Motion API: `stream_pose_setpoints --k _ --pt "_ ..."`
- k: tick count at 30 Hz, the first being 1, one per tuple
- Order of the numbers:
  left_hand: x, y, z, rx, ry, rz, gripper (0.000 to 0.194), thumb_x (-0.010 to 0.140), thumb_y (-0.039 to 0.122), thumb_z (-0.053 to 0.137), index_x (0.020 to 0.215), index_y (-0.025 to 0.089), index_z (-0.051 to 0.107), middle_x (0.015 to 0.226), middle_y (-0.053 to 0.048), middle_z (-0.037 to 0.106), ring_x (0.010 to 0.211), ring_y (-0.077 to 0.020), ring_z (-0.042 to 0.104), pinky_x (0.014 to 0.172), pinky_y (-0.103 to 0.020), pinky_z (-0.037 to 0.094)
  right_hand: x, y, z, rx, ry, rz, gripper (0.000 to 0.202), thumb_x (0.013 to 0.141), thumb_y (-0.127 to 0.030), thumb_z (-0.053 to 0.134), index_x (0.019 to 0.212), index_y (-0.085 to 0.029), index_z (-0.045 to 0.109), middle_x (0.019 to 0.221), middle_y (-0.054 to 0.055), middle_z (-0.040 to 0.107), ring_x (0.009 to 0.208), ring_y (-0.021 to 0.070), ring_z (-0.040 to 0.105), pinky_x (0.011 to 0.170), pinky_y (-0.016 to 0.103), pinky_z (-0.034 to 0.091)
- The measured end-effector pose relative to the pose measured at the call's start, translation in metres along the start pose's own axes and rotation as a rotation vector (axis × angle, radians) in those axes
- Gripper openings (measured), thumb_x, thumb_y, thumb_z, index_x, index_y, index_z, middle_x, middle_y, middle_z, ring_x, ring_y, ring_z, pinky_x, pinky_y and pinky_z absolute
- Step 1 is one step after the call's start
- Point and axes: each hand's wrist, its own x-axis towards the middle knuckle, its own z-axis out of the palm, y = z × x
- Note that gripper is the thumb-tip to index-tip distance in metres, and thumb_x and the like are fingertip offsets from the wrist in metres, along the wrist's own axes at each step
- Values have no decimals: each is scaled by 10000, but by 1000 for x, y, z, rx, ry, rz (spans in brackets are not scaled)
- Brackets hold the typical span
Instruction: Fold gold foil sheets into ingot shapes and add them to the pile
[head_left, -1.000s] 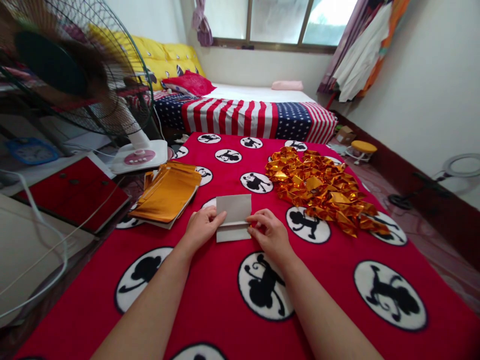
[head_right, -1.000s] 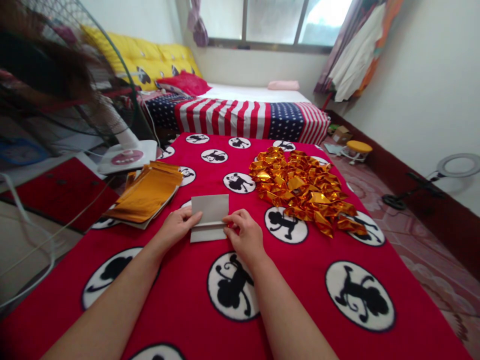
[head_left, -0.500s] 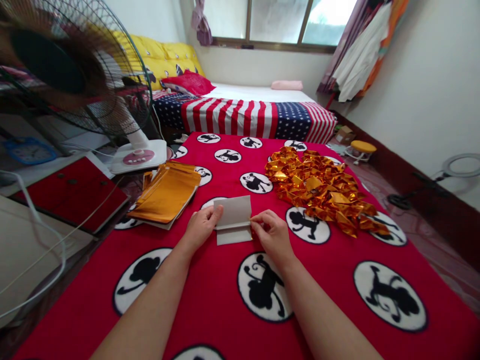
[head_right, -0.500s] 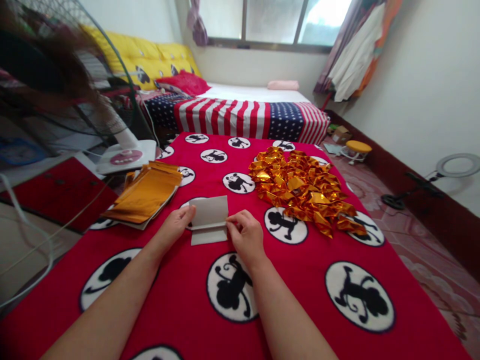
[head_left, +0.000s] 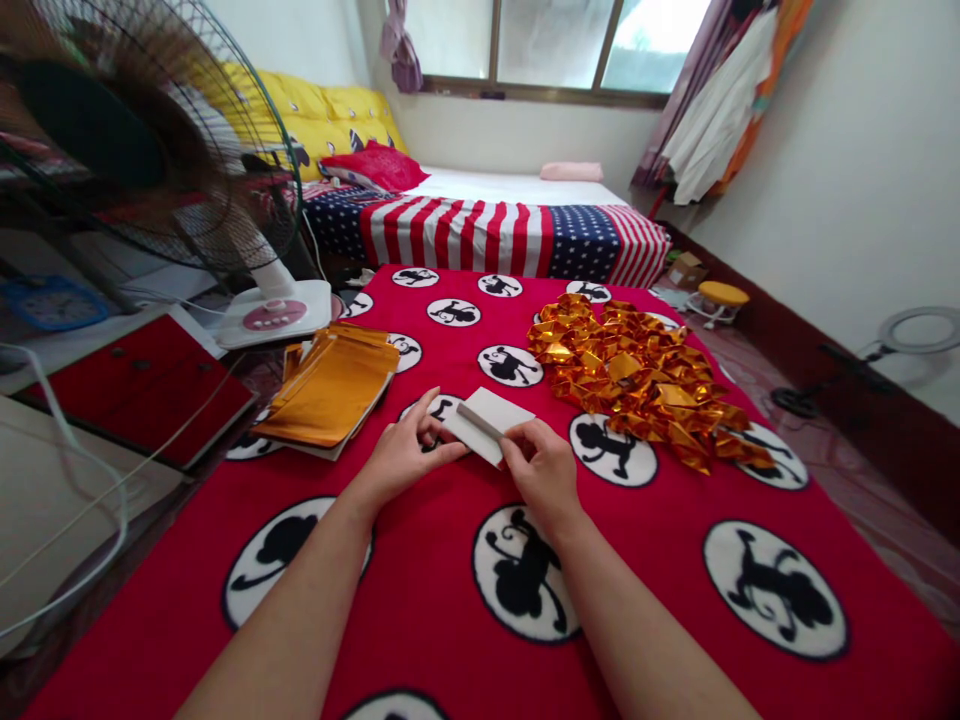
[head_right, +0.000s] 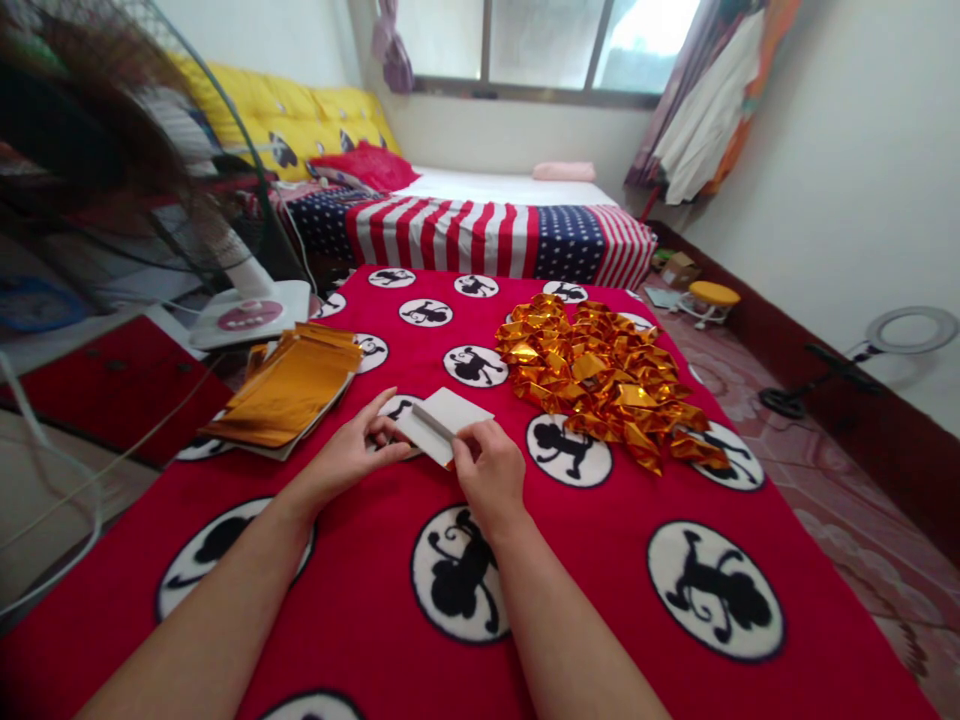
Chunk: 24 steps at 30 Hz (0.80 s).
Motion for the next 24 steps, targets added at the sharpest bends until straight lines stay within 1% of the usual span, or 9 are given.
stream_pose_setpoints --k 2,4,6,11,14,17,20,22,24 --pt "3 -2 7 -101 44 -13 845 761 477 677 1461 128 358 853 -31 706 786 -166 646 777 -284 481 1 3 0 51 82 52 97 844 -246 589 754 -215 604 717 9 623 644 154 572 610 265 420" --pt "4 1 16 -151 95 -24 706 779 516 651 1340 108 519 902 -79 724 826 -193 662 772 -286 487 1 4 1 66 139 90 136 853 -281 588 735 -215 584 677 6 613 616 155 556 581 261 408" --pt "4 8 29 -162 47 -13 571 771 523 658 1171 115 651 959 -109 733 847 -218 674 765 -292 498 1 3 4 68 164 104 175 857 -309 591 711 -217 564 658 4 605 593 151 540 553 256 390" --pt "5 23 60 -235 101 -1 393 770 449 661 980 119 696 902 -95 743 803 -231 676 750 -312 513 -4 -9 10 130 100 44 151 872 -307 588 753 -214 581 695 7 621 599 145 546 563 256 401" --pt "9 21 58 -325 121 -85 389 770 471 631 894 106 684 854 -95 731 793 -232 667 705 -312 517 -7 -15 5 182 85 -30 133 890 -293 573 792 -213 617 721 6 619 603 139 544 600 268 424" --pt "16 21 32 -399 -32 -180 450 713 514 684 935 124 681 875 -69 720 749 -210 660 623 -284 513 -5 -15 -6 173 235 -49 102 901 -274 553 867 -215 629 814 30 608 700 160 563 661 291 450" --pt "24 30 0 -329 -406 -161 423 670 474 744 898 119 704 773 -44 698 657 -166 625 570 -235 471 -1 -9 -15 175 320 -21 192 878 -277 575 1054 -217 622 1050 87 601 862 199 582 735 334 475" --pt "29 39 -15 -234 -564 -135 371 666 458 747 813 120 717 683 -23 660 582 -132 567 504 -200 410 2 -5 -17 243 254 -5 309 857 -282 599 1161 -228 591 1141 96 587 950 216 589 780 351 486" --pt "33 46 -22 -180 -637 -107 364 652 441 755 829 123 729 698 -24 661 590 -131 557 491 -190 392 3 -3 -16 359 123 -8 389 834 -275 623 1218 -245 566 1182 85 582 998 217 599 791 342 501"
